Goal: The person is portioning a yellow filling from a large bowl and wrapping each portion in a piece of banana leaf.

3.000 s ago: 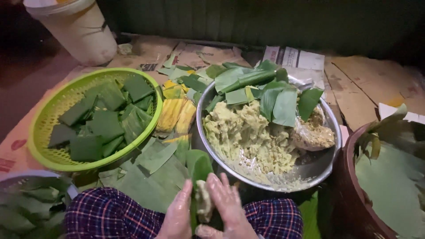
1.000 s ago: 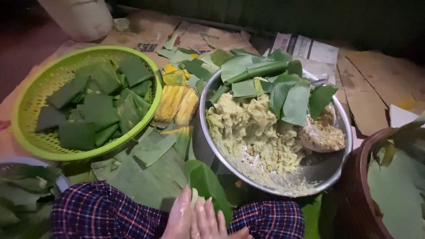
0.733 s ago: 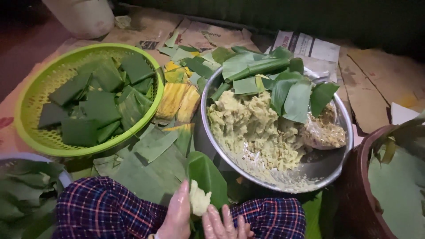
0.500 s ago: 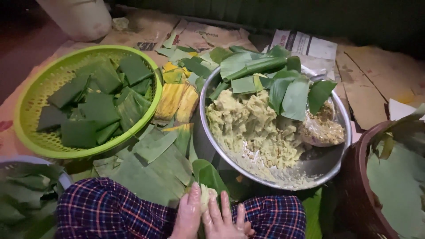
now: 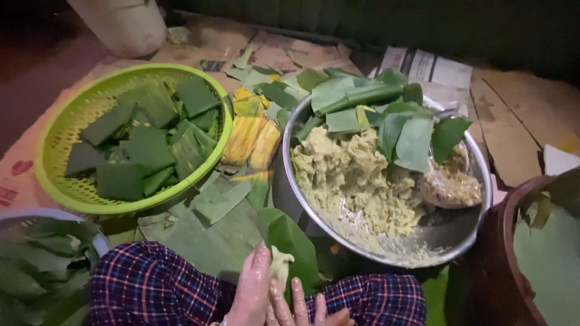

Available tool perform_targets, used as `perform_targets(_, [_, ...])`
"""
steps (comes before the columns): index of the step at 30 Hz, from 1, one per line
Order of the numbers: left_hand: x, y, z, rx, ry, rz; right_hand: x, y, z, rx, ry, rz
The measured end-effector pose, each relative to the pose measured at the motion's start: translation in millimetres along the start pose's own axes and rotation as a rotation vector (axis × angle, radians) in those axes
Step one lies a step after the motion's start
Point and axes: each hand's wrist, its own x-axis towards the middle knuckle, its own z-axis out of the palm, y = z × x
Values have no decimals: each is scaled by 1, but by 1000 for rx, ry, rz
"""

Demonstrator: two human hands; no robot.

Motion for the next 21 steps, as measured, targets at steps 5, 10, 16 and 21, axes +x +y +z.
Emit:
perform_targets(5, [9, -16, -8, 121, -104, -12, 15, 81, -9, 785, -596, -64])
perform_targets(10, [14, -37, -4, 266, -159, 79, 65, 64, -34, 262, -123, 36])
perform_targets(16, [5, -7, -11, -141, -190, 24, 62, 90, -28, 491, -999, 164])
perform_targets(21, [19, -34, -1, -7, -159, 29, 26, 45, 0, 326, -244, 152])
